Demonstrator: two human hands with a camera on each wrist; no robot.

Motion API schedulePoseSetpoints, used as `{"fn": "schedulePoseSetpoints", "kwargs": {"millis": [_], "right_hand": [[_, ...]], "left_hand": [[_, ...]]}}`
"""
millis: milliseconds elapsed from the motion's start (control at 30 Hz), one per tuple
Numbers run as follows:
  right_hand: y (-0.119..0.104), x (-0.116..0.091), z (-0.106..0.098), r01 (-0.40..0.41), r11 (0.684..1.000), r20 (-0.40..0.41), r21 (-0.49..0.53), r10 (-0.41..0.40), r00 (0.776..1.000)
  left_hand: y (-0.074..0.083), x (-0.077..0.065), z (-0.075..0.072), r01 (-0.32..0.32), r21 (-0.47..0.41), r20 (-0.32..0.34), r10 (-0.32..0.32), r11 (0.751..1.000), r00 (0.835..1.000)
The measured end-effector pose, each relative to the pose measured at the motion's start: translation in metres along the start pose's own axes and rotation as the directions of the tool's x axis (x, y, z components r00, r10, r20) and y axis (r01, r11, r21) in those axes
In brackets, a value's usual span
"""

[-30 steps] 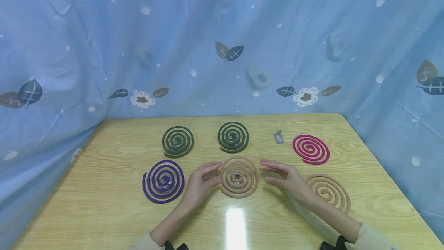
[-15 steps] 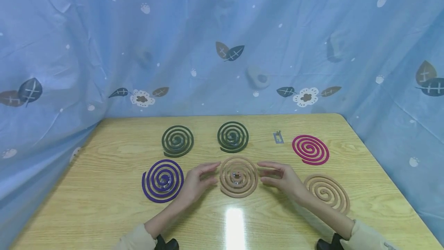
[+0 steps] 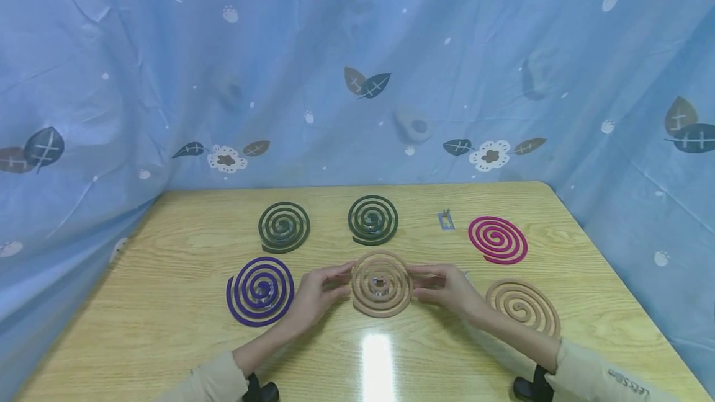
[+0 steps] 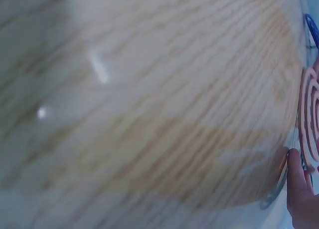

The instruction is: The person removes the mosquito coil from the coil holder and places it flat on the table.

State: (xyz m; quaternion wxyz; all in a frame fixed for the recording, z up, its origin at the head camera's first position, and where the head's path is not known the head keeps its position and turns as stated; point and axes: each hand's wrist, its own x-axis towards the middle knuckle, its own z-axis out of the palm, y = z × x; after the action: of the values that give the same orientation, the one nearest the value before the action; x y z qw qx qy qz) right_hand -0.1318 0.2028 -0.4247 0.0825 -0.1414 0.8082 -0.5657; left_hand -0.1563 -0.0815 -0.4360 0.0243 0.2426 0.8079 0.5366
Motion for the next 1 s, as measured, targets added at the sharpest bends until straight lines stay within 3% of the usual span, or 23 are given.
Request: {"fn": "schedulePoseSetpoints", "kwargs": {"millis": [367,567,800,1000], "right_hand": [[0.001,-0.001,0.01,0.024,0.993,-0.11,-0.116,-0.037,0.993],[0.001,-0.001,0.014,0.025,0.997,-0.144,-0.076,-0.036,0.989],[0.002,0.0,0.015,0.023,0.999,-0.129,-0.039,-0.028,0.991],[0.002,0.0,0.017,0.03,0.999,-0.117,-0.028,-0.033,0.993]], "left_hand": [[-0.002,0.001,0.004,-0.007,-0.028,0.008,0.007,1.0,1.0],[-0.003,0.004,0.005,0.002,-0.075,0.009,-0.001,0.997,1.0],[-0.007,0.006,0.003,-0.028,-0.133,0.032,0.032,0.991,0.999],[-0.007,0.005,-0.001,0.042,-0.186,0.072,-0.029,0.982,0.997]]}}
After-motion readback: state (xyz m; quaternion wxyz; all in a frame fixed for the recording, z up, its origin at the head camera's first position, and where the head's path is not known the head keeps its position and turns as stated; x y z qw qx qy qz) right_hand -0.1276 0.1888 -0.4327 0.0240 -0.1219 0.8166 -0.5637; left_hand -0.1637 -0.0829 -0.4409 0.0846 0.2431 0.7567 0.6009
